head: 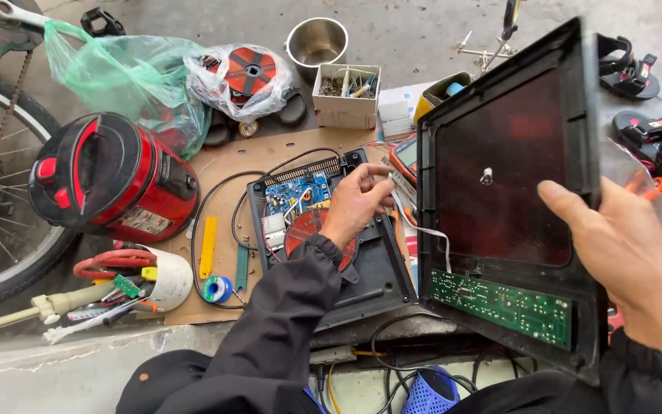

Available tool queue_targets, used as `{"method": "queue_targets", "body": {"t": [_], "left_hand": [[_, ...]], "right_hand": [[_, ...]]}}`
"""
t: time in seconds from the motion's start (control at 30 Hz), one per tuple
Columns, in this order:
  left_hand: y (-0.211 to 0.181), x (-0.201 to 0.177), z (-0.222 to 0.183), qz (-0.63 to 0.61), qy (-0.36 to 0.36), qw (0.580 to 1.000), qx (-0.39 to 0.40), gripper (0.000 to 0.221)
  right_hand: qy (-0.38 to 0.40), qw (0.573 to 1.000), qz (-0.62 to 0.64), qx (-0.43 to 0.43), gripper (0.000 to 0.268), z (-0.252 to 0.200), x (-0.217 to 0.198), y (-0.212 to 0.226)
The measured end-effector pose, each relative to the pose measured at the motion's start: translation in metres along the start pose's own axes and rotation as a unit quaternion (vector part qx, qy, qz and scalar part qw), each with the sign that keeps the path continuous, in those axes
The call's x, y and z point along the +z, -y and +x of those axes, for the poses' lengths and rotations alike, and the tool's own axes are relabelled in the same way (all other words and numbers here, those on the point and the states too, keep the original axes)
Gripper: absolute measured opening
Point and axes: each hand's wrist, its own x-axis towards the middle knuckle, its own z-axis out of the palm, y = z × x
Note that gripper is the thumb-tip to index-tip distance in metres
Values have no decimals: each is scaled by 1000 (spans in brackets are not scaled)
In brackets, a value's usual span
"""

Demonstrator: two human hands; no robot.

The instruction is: Assembling an induction cooker by connecting internal wiring and fitting the top cover.

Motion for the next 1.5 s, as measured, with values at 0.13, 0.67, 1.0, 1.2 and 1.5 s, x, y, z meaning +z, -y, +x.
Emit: {"method": "queue_targets", "body": {"t": [0.13,0.67,1.0,1.2,1.5], "left_hand": [[16,-16,0,186,17,982,28,29],[65,-9,-39,93,-35,994,-47,38],[63,-28,-42,-52,-20,995,-81,34],[54,-71,11,164,-10,985,-59,28],[85,-95,67,525,88,846,22,35]], "right_hand": [[56,997,-54,3,31,24,18,14],[157,987,40,4,55,29,40,-6],[53,992,-104,-50,45,24,70,16],[97,965,-238,-51,62,29,98,50],[140,963,-227,-47,64,25,91,69]]}}
